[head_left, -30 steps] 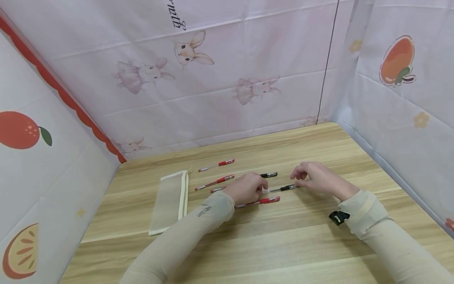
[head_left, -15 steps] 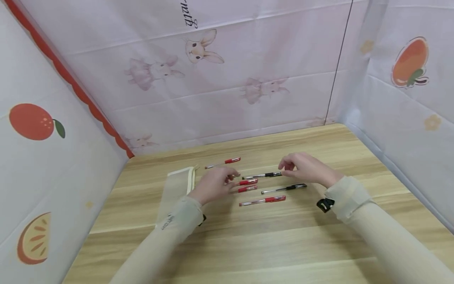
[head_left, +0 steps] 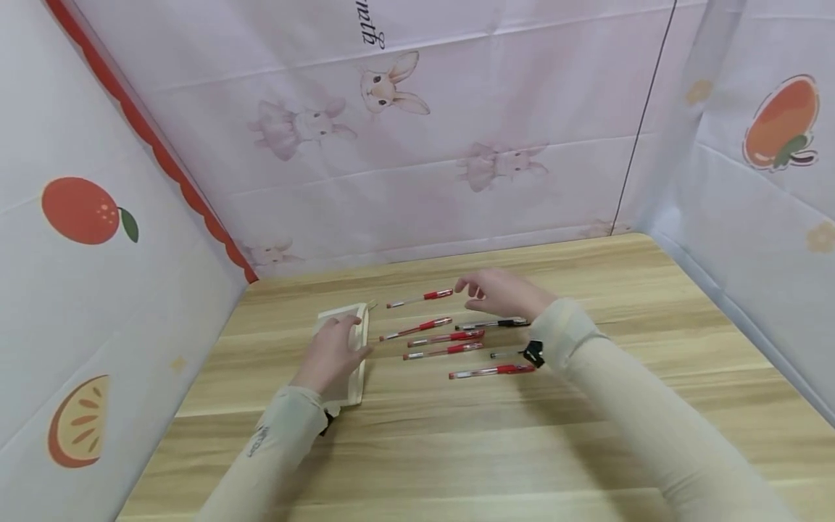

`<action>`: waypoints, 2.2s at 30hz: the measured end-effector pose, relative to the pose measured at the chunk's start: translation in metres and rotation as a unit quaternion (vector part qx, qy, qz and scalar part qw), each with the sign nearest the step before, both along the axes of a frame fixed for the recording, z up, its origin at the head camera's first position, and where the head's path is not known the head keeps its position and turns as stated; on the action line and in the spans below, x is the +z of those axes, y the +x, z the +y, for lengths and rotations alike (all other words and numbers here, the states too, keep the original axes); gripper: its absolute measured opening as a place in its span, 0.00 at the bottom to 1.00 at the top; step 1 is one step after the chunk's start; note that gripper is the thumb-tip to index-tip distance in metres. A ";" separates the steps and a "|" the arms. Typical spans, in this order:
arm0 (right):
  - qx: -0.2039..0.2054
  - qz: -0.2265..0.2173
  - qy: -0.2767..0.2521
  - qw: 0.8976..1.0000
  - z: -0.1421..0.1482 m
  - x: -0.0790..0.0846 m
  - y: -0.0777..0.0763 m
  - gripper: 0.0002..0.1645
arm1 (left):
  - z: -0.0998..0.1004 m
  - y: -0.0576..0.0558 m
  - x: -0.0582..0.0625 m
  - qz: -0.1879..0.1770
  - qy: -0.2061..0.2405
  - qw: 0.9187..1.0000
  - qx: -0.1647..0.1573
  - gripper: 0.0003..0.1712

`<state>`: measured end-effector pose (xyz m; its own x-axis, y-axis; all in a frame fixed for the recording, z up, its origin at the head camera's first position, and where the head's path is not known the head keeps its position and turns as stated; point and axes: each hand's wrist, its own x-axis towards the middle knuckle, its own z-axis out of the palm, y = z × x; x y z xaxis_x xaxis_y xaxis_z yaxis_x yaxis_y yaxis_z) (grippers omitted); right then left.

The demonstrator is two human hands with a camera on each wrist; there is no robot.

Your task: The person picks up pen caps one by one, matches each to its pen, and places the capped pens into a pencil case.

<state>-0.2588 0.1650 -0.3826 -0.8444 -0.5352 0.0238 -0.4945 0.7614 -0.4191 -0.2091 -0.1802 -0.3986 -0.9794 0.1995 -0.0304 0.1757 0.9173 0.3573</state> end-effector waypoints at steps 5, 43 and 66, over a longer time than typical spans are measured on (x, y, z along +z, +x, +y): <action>0.002 -0.014 0.017 1.000 -0.026 -0.008 -0.015 0.26 | -0.008 -0.001 -0.008 -0.012 -0.019 0.999 0.032 0.44; -0.085 0.050 0.127 0.987 -0.095 -0.054 -0.045 0.19 | -0.026 -0.015 0.005 -0.164 -0.040 0.986 -0.001 0.24; -0.088 -0.129 -0.151 0.976 -0.097 -0.031 -0.029 0.37 | -0.043 -0.013 0.004 -0.155 0.055 0.986 0.002 0.16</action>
